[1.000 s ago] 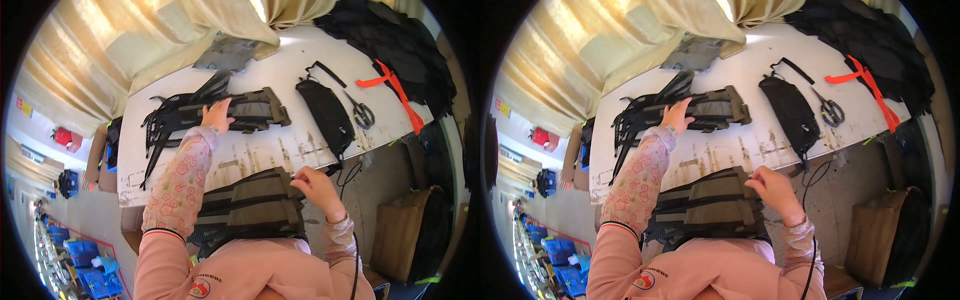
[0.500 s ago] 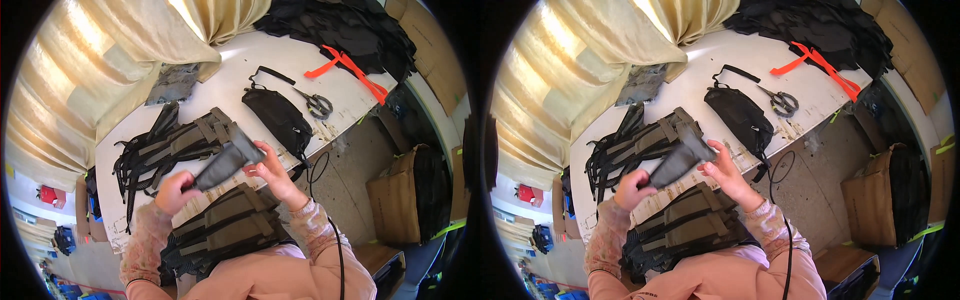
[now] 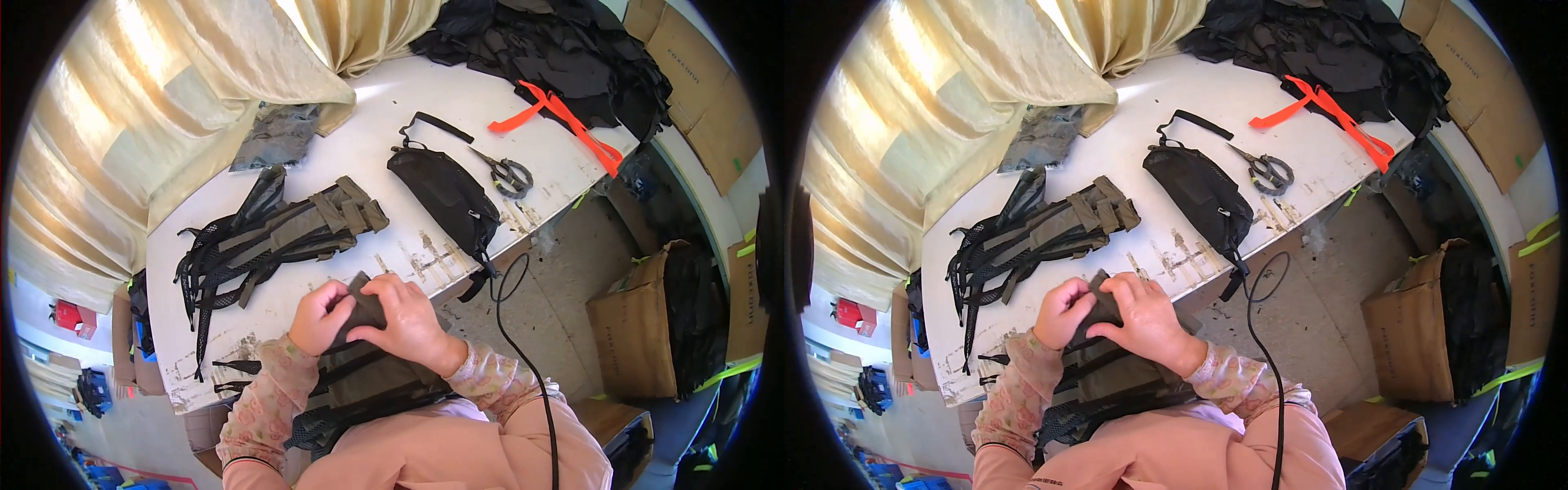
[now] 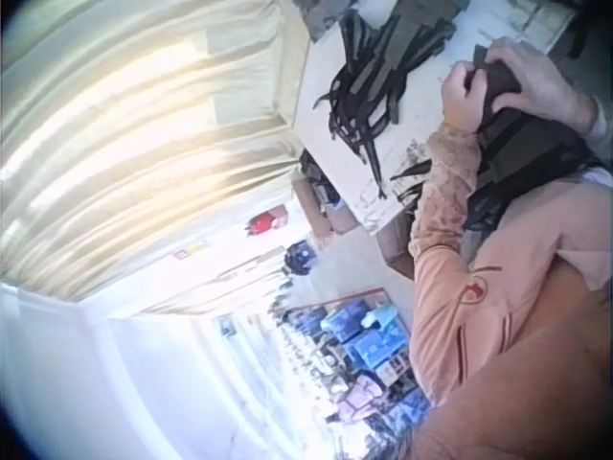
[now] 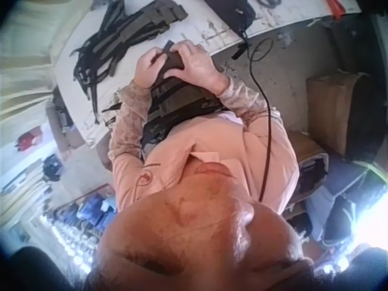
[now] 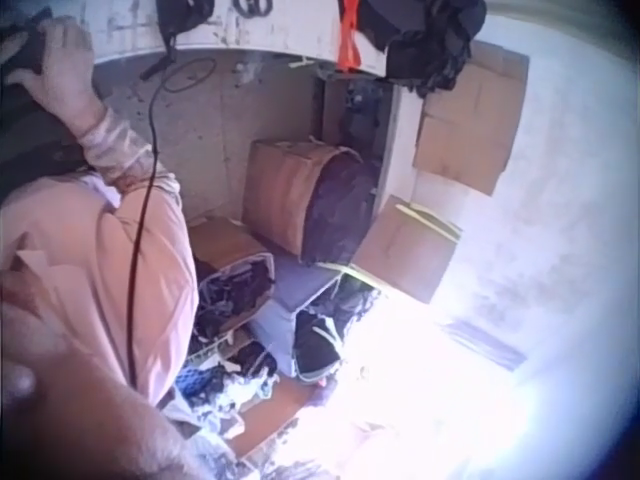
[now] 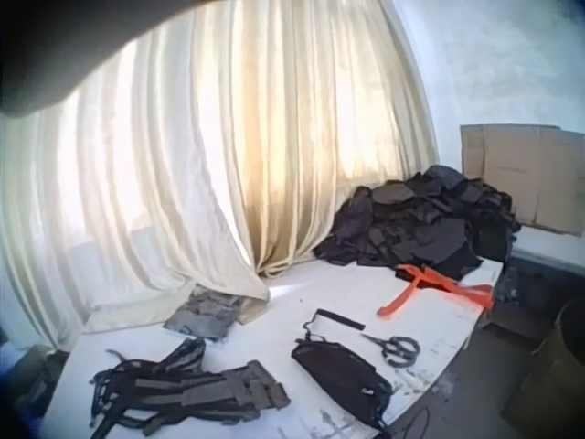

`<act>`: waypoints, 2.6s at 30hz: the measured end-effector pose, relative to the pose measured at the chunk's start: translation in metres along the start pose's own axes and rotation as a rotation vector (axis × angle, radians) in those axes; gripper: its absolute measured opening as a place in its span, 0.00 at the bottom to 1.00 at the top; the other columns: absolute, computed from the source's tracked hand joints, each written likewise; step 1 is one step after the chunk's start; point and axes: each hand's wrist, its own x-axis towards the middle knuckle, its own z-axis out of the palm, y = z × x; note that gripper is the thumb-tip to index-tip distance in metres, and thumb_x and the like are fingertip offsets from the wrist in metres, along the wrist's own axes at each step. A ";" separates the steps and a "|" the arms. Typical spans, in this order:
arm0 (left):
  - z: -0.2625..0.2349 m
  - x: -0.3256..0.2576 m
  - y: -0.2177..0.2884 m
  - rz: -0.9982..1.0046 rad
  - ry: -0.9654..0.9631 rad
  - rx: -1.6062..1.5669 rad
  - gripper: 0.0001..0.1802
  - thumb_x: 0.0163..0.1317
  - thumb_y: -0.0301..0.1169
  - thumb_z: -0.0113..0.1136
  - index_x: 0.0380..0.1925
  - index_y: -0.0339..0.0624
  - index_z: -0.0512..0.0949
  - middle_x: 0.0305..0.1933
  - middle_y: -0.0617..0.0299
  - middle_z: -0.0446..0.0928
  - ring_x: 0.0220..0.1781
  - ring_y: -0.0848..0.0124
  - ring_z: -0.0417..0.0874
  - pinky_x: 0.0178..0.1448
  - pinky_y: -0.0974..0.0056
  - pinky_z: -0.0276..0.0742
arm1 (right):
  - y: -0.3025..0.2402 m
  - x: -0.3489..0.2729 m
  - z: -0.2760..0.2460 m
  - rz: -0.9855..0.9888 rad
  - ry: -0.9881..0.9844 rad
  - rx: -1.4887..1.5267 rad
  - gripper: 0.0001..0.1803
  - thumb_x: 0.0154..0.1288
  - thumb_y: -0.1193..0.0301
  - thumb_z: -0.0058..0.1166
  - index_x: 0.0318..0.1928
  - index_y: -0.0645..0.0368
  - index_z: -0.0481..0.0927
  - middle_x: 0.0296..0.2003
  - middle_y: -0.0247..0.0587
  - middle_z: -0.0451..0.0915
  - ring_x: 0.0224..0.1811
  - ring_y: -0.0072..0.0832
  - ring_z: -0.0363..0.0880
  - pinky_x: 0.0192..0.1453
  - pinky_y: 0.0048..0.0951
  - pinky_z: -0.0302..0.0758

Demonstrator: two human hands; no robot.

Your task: Inspecting and organizing industrial mesh straps on a work table.

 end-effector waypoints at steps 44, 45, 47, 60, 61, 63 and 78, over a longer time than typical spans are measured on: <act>-0.004 -0.025 0.041 0.253 0.006 0.047 0.10 0.57 0.16 0.50 0.38 0.34 0.76 0.32 0.61 0.72 0.36 0.70 0.73 0.44 0.69 0.68 | 0.010 -0.015 -0.010 0.555 -0.657 1.510 0.11 0.65 0.72 0.54 0.47 0.61 0.74 0.41 0.31 0.76 0.44 0.19 0.73 0.52 0.25 0.71; -0.006 -0.025 0.039 0.252 0.010 0.051 0.10 0.57 0.16 0.50 0.38 0.34 0.76 0.32 0.61 0.72 0.36 0.70 0.73 0.44 0.69 0.68 | 0.006 -0.015 -0.010 0.581 -0.615 1.548 0.11 0.66 0.73 0.53 0.47 0.62 0.74 0.43 0.33 0.77 0.45 0.21 0.75 0.52 0.27 0.73; -0.008 -0.023 0.036 0.237 0.026 0.003 0.11 0.57 0.17 0.52 0.40 0.35 0.76 0.30 0.62 0.72 0.34 0.72 0.73 0.41 0.70 0.68 | -0.002 -0.014 -0.011 0.584 -0.508 1.404 0.08 0.66 0.73 0.53 0.43 0.61 0.73 0.39 0.33 0.77 0.38 0.22 0.76 0.45 0.28 0.75; -0.007 -0.019 0.052 -0.048 -0.033 0.186 0.17 0.59 0.39 0.60 0.28 0.33 0.80 0.18 0.54 0.74 0.21 0.73 0.72 0.30 0.65 0.71 | 0.001 0.007 -0.028 0.287 -0.031 0.620 0.10 0.63 0.71 0.57 0.42 0.62 0.75 0.25 0.32 0.73 0.27 0.20 0.71 0.35 0.22 0.71; -0.004 -0.018 0.051 -0.054 -0.050 0.162 0.17 0.59 0.39 0.60 0.29 0.33 0.80 0.19 0.54 0.75 0.22 0.73 0.73 0.31 0.65 0.71 | -0.005 0.007 -0.027 0.221 -0.153 0.533 0.11 0.62 0.71 0.58 0.42 0.62 0.75 0.24 0.35 0.74 0.27 0.22 0.71 0.35 0.23 0.71; -0.002 -0.018 0.053 -0.058 -0.085 0.086 0.18 0.59 0.42 0.61 0.32 0.34 0.81 0.22 0.53 0.77 0.24 0.74 0.74 0.33 0.66 0.72 | -0.017 0.006 -0.024 0.183 -0.304 0.475 0.08 0.60 0.73 0.58 0.38 0.64 0.76 0.24 0.42 0.74 0.27 0.28 0.72 0.35 0.26 0.71; -0.134 -0.106 0.028 -0.507 -0.628 0.663 0.23 0.54 0.46 0.67 0.38 0.36 0.78 0.33 0.52 0.80 0.36 0.65 0.80 0.42 0.61 0.74 | 0.008 -0.036 -0.024 0.232 -0.227 0.209 0.08 0.62 0.73 0.57 0.33 0.63 0.72 0.18 0.45 0.72 0.19 0.38 0.69 0.26 0.31 0.67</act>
